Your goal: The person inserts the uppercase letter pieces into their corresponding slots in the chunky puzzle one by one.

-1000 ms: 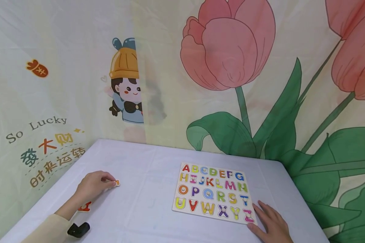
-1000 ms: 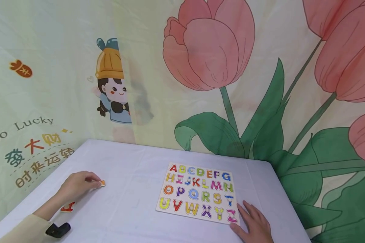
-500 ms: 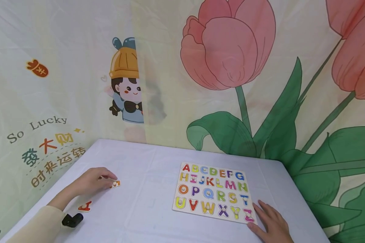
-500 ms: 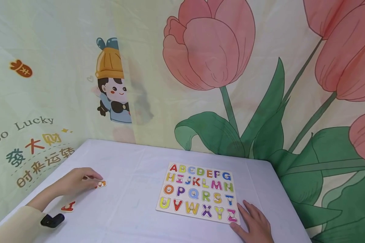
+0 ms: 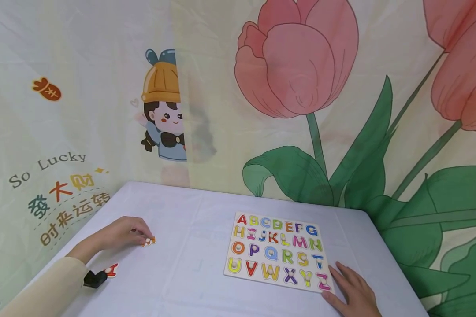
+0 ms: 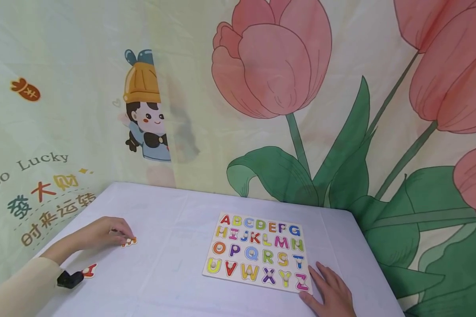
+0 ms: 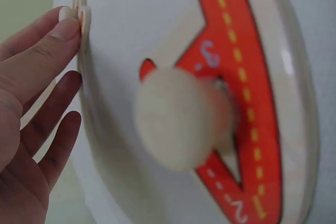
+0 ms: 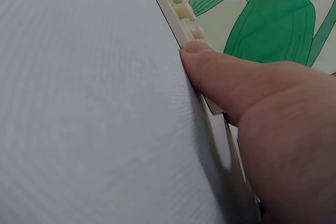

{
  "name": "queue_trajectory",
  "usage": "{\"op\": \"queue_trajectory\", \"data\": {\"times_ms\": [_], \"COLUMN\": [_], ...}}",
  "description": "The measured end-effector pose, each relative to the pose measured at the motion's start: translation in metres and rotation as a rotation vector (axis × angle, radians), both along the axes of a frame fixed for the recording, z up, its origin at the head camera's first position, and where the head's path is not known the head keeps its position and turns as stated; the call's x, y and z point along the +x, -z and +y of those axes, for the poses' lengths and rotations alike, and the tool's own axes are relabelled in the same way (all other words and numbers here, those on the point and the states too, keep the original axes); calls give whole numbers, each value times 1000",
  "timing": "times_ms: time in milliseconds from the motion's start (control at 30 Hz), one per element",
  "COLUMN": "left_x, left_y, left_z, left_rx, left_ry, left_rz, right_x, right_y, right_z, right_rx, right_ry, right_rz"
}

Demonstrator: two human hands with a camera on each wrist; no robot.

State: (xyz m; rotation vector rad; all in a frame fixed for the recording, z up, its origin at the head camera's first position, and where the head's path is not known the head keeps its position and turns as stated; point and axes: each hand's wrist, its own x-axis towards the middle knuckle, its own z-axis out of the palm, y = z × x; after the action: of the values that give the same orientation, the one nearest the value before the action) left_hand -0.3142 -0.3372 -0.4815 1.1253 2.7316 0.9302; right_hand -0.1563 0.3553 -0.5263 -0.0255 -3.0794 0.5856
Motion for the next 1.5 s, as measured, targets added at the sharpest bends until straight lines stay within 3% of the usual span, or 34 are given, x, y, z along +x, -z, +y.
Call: {"op": "queue_trajectory", "data": {"times_ms": [267, 500, 700, 933, 1133, 1500], "left_x": [-1, -1, -5, -10, -16, -24], "left_y": [4, -7, -16, -21, -24, -24], "left_z": [5, 32, 79, 151, 209, 276], "left_rx": [11, -48, -35, -33, -18, 37], "left_ry": [-23, -188, -231, -270, -279, -355], "left_rz": [52, 92, 148, 114, 111, 63], "right_x": [1, 1, 0, 1, -1, 0], "right_y": [2, 2, 1, 3, 0, 2], "right_z": [0, 0, 1, 2, 0, 0], "right_rx": [9, 14, 8, 16, 5, 1], "right_ry": [-2, 4, 12, 16, 22, 27], "right_rz": [28, 43, 24, 61, 19, 31]}}
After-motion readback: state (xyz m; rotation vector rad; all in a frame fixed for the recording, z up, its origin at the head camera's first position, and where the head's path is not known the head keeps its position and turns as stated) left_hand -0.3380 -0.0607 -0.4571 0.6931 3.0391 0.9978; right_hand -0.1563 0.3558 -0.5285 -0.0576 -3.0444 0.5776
